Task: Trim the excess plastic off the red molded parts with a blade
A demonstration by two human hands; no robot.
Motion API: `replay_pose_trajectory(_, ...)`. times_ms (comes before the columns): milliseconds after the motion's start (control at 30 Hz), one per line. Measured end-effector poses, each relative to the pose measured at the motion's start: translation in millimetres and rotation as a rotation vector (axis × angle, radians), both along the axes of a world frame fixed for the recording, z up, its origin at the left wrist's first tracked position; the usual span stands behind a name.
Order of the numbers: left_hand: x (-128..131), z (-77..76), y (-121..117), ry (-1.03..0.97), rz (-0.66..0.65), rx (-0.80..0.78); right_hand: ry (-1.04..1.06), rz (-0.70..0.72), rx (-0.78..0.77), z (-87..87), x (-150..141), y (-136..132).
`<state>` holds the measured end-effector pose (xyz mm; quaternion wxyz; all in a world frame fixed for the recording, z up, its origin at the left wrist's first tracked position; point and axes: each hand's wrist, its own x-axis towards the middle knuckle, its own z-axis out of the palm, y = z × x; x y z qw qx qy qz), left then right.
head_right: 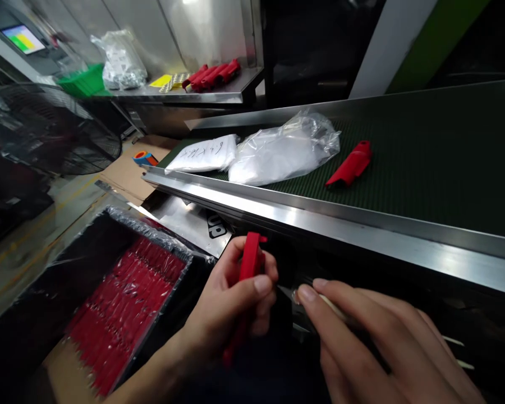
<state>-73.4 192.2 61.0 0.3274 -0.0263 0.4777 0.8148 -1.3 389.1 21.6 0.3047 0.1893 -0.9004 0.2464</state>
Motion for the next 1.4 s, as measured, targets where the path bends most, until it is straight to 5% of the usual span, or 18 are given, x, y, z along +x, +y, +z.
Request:
replay_pose_trajectory(300,21,1.8,-1,0.031,-0.077,-0.02,0.025,-0.008,0.111,27.3,-1,-12)
replay_pose_trajectory(700,25,-0.8,-1,0.008,-0.14,0.076,0.01,-0.036,0.084,22.0,3,-11)
replay_pose_trajectory(900,35,-11.1,-3,0.022,-0.185,0.282,0.044,-0.215,-0.047,13.7,-4,4)
replay_pose_trajectory(1067,31,-22.2,0,-0.086,-0.179,0.454,0.025,-0.002,-0.087,16.3,1,-8)
replay_pose_trajectory(1400,29,-24.5,4,-0.145,-0.239,0.563,-0.014,0.032,-0.058,20.6,4,-17)
